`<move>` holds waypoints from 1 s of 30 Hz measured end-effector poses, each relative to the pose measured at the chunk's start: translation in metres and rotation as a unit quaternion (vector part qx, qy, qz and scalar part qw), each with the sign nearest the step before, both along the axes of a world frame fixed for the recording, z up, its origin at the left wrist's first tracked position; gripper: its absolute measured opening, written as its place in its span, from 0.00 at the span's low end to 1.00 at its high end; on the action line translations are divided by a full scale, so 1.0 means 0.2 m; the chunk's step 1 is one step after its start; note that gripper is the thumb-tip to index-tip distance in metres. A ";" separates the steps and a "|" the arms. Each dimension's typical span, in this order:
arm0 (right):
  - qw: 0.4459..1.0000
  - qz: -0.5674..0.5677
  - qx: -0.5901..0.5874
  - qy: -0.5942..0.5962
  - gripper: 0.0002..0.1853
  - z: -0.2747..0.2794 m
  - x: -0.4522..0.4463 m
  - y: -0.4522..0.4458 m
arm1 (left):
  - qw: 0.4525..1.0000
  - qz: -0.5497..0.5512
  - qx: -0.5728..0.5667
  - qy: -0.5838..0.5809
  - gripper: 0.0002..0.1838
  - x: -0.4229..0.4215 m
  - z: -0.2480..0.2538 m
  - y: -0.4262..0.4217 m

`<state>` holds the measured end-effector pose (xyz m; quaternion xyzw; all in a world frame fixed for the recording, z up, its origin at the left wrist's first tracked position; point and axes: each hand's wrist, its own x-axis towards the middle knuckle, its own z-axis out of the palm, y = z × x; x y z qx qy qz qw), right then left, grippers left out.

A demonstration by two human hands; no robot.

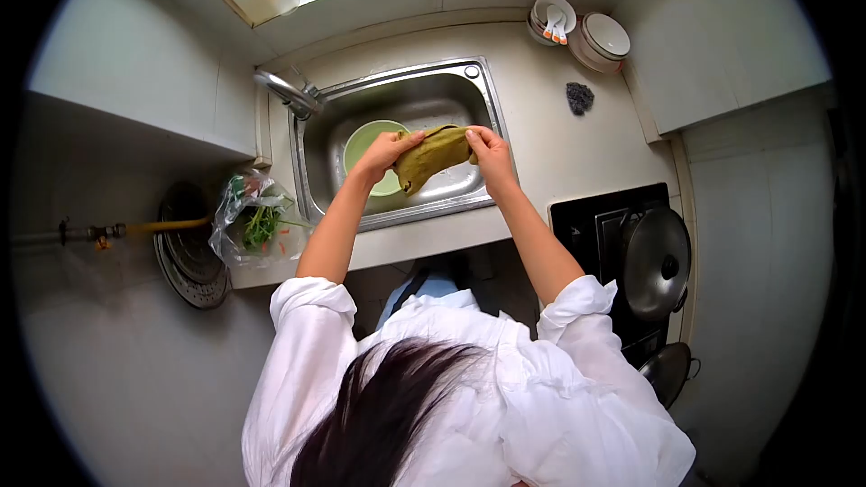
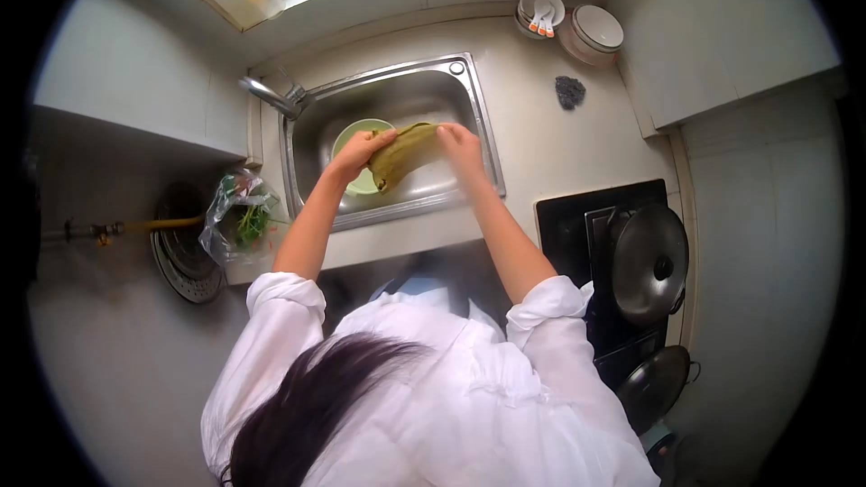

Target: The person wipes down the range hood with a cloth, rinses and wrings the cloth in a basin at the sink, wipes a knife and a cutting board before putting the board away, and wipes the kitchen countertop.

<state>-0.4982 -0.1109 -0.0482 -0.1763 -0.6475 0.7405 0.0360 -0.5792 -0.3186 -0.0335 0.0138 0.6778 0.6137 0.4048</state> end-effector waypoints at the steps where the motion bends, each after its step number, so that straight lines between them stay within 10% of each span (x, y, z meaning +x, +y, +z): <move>1: 0.999 -0.003 0.049 -0.001 0.11 -0.03 -0.02 -0.02 | 1.000 0.013 -0.002 -0.001 0.24 -0.01 -0.06 -0.03; 11: 1.000 0.007 0.028 -0.010 0.10 -0.57 -0.39 -0.41 | 0.950 0.285 0.097 -0.086 0.17 -0.15 -0.61 -0.50; 21: 0.849 0.206 0.471 -0.121 0.16 -0.96 -0.49 -0.65 | 0.936 0.306 -0.079 -0.156 0.29 -0.11 -0.87 -0.45; 24: 0.879 0.173 0.438 -0.075 0.19 -1.58 -0.44 -0.83 | 0.914 0.343 -0.016 -0.217 0.25 -0.07 -1.10 -0.43; 30: 0.893 0.158 0.371 -0.200 0.30 -0.87 -0.61 -0.86 | 0.863 0.446 0.047 -0.234 0.29 -0.06 -1.06 -0.43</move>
